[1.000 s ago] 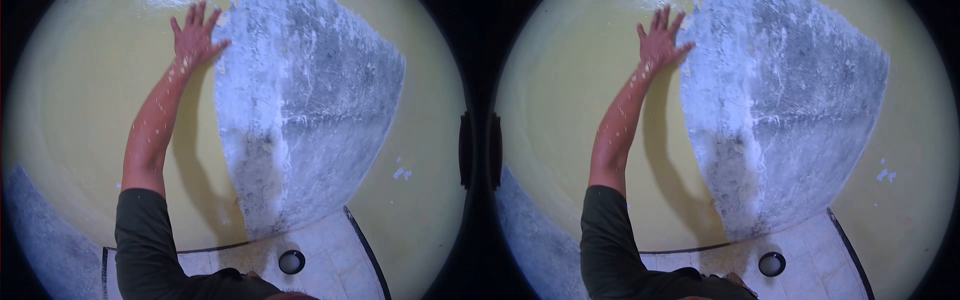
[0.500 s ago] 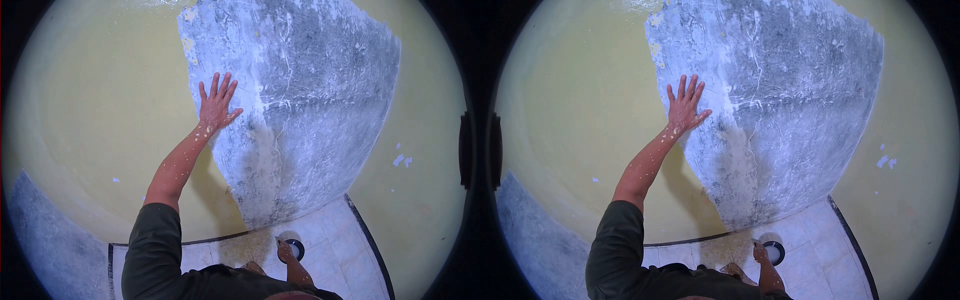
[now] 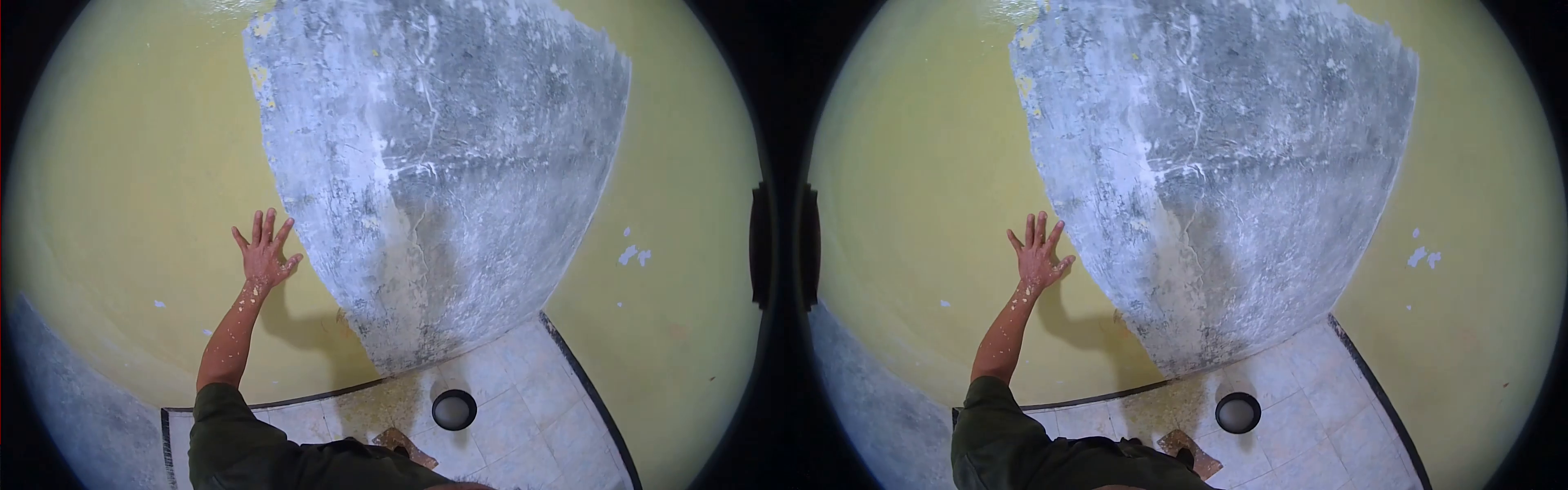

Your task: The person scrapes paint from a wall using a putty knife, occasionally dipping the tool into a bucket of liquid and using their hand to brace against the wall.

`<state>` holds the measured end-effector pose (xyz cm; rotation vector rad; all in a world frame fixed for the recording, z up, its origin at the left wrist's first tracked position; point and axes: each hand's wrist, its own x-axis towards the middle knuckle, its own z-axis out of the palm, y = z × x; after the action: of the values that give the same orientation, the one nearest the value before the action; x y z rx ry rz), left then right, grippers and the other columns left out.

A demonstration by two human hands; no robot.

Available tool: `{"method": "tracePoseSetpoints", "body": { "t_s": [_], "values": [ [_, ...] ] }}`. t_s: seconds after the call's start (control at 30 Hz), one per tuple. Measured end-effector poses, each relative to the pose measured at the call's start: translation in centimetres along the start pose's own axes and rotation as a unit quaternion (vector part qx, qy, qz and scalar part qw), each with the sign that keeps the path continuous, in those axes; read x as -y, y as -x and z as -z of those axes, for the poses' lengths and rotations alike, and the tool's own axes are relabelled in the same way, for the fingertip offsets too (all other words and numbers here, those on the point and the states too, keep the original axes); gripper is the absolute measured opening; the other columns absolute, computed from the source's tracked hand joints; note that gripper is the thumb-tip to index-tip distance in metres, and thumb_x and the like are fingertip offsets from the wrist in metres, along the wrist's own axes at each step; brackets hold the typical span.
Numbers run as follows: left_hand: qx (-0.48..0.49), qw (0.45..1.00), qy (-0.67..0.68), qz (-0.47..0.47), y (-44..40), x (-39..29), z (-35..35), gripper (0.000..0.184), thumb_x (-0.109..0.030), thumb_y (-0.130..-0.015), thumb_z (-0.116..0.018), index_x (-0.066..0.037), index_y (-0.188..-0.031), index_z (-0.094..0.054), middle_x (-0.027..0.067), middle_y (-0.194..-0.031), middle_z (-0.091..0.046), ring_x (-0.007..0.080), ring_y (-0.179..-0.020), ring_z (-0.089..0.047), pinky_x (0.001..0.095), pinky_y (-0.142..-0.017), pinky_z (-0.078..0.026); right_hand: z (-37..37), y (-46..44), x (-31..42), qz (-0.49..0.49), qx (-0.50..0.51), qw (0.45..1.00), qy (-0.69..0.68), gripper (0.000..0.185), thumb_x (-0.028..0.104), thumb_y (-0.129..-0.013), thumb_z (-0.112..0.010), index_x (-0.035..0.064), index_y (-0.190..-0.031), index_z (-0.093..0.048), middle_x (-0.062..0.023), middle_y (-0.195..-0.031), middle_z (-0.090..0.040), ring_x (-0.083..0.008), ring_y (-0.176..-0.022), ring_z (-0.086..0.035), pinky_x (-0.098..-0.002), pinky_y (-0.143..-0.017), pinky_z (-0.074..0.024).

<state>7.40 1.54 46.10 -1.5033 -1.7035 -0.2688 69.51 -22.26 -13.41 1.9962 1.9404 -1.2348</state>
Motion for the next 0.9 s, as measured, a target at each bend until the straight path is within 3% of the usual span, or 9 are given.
{"method": "tracePoseSetpoints", "body": {
  "t_s": [0.3, 0.37, 0.43, 0.47, 0.5, 0.6, 0.63, 0.73, 0.9],
  "values": [
    [0.115, 0.991, 0.057, 0.036, -0.3, -0.9, 0.9, 0.121, -0.066, -0.061, -0.081, -0.039, -0.159, -0.015, 0.0081, -0.169, -0.001, 0.0338, -0.155, 0.003, 0.0856, -0.104, -0.003, 11.7, -10.1, 12.9, 0.211, 0.011, 0.956, 0.204, 0.039, 0.032, -0.085, -0.063, 0.0149, -0.119, -0.070, -0.0167, -0.116, -0.070, -0.0353, -0.114, -0.062, -0.0513, -0.093, -0.0496],
    [0.113, 0.991, 0.059, 0.031, -0.1, -0.5, 0.8, 0.121, -0.066, -0.061, -0.082, -0.040, -0.159, -0.015, 0.0070, -0.169, -0.001, 0.0329, -0.155, 0.003, 0.0853, -0.105, -0.005, 22.0, -16.2, 23.8, 0.297, -0.240, 0.881, 0.279, 0.055, 0.040, -0.092, -0.059, -0.0017, -0.128, -0.056, -0.0236, -0.120, -0.065, -0.0425, -0.109, -0.062, -0.0563, -0.088, -0.0497],
    [0.131, 0.990, 0.056, 0.023, -0.3, -0.2, 1.4, 0.121, -0.064, -0.061, -0.083, -0.041, -0.158, -0.015, 0.0036, -0.169, -0.002, 0.0294, -0.155, 0.001, 0.0845, -0.106, -0.007, 36.9, -5.1, 43.7, 0.339, -0.356, 0.861, 0.132, 0.054, 0.039, -0.100, -0.050, 0.0043, -0.142, -0.051, -0.0260, -0.133, -0.058, -0.0434, -0.119, -0.058, -0.0551, -0.100, -0.0458],
    [0.127, 0.990, 0.058, 0.018, -0.3, -0.1, 1.3, 0.121, -0.064, -0.061, -0.083, -0.041, -0.158, -0.015, 0.0036, -0.169, -0.002, 0.0294, -0.155, 0.001, 0.0845, -0.106, -0.007, 42.4, -2.2, 50.2, 0.511, -0.434, 0.738, 0.074, 0.049, 0.033, -0.100, -0.055, 0.0040, -0.140, -0.054, -0.0255, -0.130, -0.062, -0.0406, -0.113, -0.063, -0.0480, -0.097, -0.0497],
    [0.122, 0.990, 0.074, 0.010, -0.3, 0.2, 1.1, 0.122, -0.062, -0.060, -0.084, -0.040, -0.158, -0.016, 0.0066, -0.168, -0.003, 0.0323, -0.155, 0.000, 0.0850, -0.104, -0.007, 46.2, 2.3, 56.8, 0.479, -0.357, 0.788, -0.148, 0.039, 0.024, -0.099, -0.053, 0.0094, -0.134, -0.061, -0.0223, -0.126, -0.065, -0.0413, -0.115, -0.063, -0.0435, -0.094, -0.0514],
    [0.098, 0.989, 0.111, -0.010, 0.2, 0.6, 0.0, 0.121, -0.059, -0.060, -0.085, -0.040, -0.158, -0.017, 0.0082, -0.168, -0.006, 0.0338, -0.155, -0.002, 0.0852, -0.103, -0.006, 54.0, 14.0, 70.4, 0.565, -0.439, 0.695, -0.065, 0.040, 0.031, -0.102, -0.049, 0.0139, -0.138, -0.057, -0.0271, -0.110, -0.067, -0.0476, -0.101, -0.064, -0.0458, -0.082, -0.0531],
    [0.085, 0.990, 0.112, -0.009, 0.3, 0.7, -0.4, 0.121, -0.059, -0.061, -0.085, -0.040, -0.158, -0.017, 0.0074, -0.168, -0.006, 0.0330, -0.155, -0.002, 0.0850, -0.103, -0.006, 55.5, 15.6, 73.9, 0.622, -0.502, 0.598, -0.058, 0.038, 0.028, -0.100, -0.051, 0.0152, -0.136, -0.059, -0.0271, -0.104, -0.068, -0.0492, -0.096, -0.064, -0.0496, -0.082, -0.0527],
    [0.057, 0.989, 0.134, -0.018, 0.5, 1.0, -0.9, 0.117, -0.058, -0.063, -0.084, -0.040, -0.158, -0.018, 0.0041, -0.168, -0.007, 0.0295, -0.155, -0.004, 0.0841, -0.104, -0.006, 59.1, 18.8, 81.2, 0.588, -0.571, 0.573, -0.004, 0.037, 0.021, -0.098, -0.052, 0.0147, -0.133, -0.061, -0.0264, -0.103, -0.068, -0.0491, -0.095, -0.064, -0.0532, -0.084, -0.0517],
    [0.048, 0.984, 0.170, -0.027, 0.6, 1.4, -1.7, 0.109, -0.059, -0.067, -0.080, -0.041, -0.157, -0.021, 0.0020, -0.167, -0.012, 0.0260, -0.153, -0.010, 0.0844, -0.104, -0.008, 59.5, 24.8, 85.9, 0.402, -0.604, 0.687, 0.047, 0.037, 0.013, -0.095, -0.055, 0.0158, -0.130, -0.065, -0.0229, -0.111, -0.069, -0.0416, -0.102, -0.067, -0.0443, -0.088, -0.0529]
  ]
}}
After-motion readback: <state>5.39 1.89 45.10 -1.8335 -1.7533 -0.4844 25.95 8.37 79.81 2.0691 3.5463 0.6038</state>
